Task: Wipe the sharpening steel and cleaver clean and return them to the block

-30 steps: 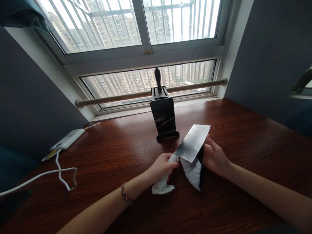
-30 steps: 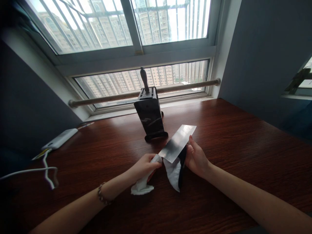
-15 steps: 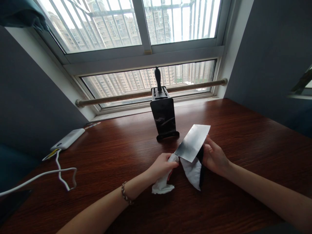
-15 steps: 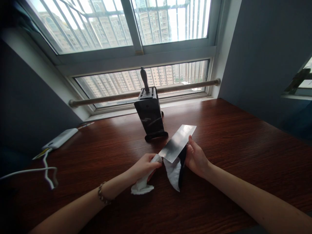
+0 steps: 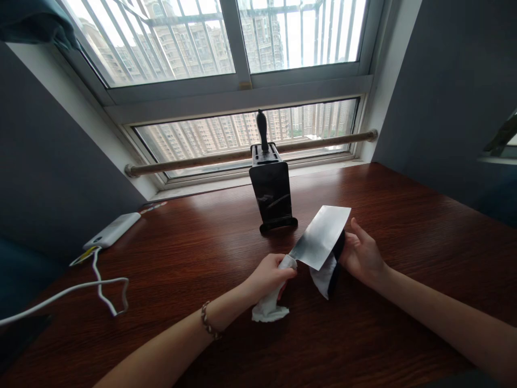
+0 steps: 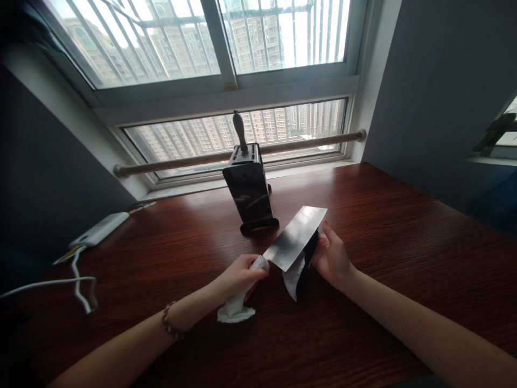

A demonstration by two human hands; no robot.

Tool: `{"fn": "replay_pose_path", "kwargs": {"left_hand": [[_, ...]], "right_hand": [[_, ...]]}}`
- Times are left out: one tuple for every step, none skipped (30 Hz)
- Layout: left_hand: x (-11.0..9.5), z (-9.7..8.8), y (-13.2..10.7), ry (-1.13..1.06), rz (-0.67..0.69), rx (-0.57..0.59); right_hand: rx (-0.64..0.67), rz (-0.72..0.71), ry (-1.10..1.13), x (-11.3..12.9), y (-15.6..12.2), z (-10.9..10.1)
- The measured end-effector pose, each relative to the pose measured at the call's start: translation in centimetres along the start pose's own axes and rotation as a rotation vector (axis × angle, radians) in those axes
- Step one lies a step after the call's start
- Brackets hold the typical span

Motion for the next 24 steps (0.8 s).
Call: {"fn": "replay_pose_path", "kwargs": {"left_hand": [[0.0, 0.0, 0.0, -0.001, -0.001, 0.001], [0.1, 0.0, 0.1, 0.001, -0.001, 0.002], [0.1, 0.0, 0.1, 0.001, 0.000, 0.003], [0.1, 0.0, 0.1, 0.001, 0.000, 0.002], [0.1, 0.0, 0.1, 0.000, 0.003, 0.001], [0.1, 0.1, 0.1, -0.004, 0.005, 0.002], [0.0, 0.1, 0.0, -0.008, 0.008, 0.003], [-0.1, 0.1, 0.0, -0.010, 0.009, 0.005], [-0.1, 0.2, 0.0, -0.011, 0.007, 0.006], [-0.1, 0.2, 0.0, -0.009, 0.004, 0.007], [-0.1, 0.2, 0.0, -0.005, 0.001, 0.006], [-0.1, 0.2, 0.0, -0.001, -0.002, 0.003], [-0.1, 0.1, 0.0, 0.002, -0.002, -0.001], [-0.1, 0.1, 0.0, 0.006, -0.002, -0.003], [-0.1, 0.1, 0.1, 0.008, 0.000, -0.006], [0.0, 0.1, 0.1, 0.009, 0.002, -0.006], [0.0, 0.1, 0.1, 0.008, 0.003, -0.007], [0.0, 0.1, 0.0, 0.006, 0.003, -0.008], [0.0, 0.1, 0.0, 0.004, 0.004, -0.009], [-0.1, 0.1, -0.1, 0.002, 0.003, -0.011], [-0.1, 0.1, -0.2, 0.002, 0.003, -0.013], [-0.1, 0.1, -0.2, 0.004, 0.000, -0.015], [-0.2, 0.1, -0.3, 0.006, -0.002, -0.016], [-0.2, 0.1, -0.3, 0.007, -0.002, -0.017]], "right_hand": [[-0.001, 0.000, 0.004, 0.0, 0.0, 0.0], [-0.001, 0.001, 0.007, 0.0, 0.1, 0.0], [0.002, 0.002, 0.010, 0.0, 0.1, 0.0], [0.006, 0.004, 0.008, -0.1, 0.1, -0.1], [0.012, 0.004, 0.005, -0.1, 0.1, -0.1], [0.017, 0.006, 0.000, -0.1, 0.1, -0.1], [0.021, 0.005, -0.004, 0.0, 0.1, -0.1], [0.023, 0.005, -0.008, 0.0, 0.1, -0.1], [0.024, 0.003, -0.010, 0.0, 0.1, -0.2], [0.024, 0.002, -0.011, 0.0, 0.0, -0.2], [0.023, 0.000, -0.011, 0.0, 0.0, -0.2], [0.025, 0.001, -0.011, 0.1, 0.0, -0.2], [0.029, 0.003, -0.012, 0.1, 0.0, -0.2], [0.032, 0.007, -0.015, 0.1, 0.0, -0.2], [0.034, 0.011, -0.021, 0.1, 0.0, -0.2], [0.033, 0.013, -0.028, 0.2, 0.1, -0.2], [0.027, 0.008, -0.035, 0.3, 0.1, -0.3], [0.019, -0.005, -0.044, 0.5, 0.2, -0.4], [0.009, -0.028, -0.050, 0.8, 0.2, -0.5], [-0.001, -0.056, -0.053, 1.1, 0.3, -0.6], [-0.007, -0.087, -0.054, 1.5, 0.3, -0.7], [-0.009, -0.117, -0.056, 1.8, 0.4, -0.7], [-0.009, -0.141, -0.059, 2.0, 0.4, -0.7], [-0.009, -0.158, -0.061, 2.2, 0.4, -0.7]]}}
Point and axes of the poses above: each hand's wrist, its own y-axis towards the middle knuckle, its own z-axis out of the palm, x = y × z, the point moved 6 cm from there along y, towards the middle knuckle, and after that the axes turned 8 degrees about -y, right-handed, at the moved point
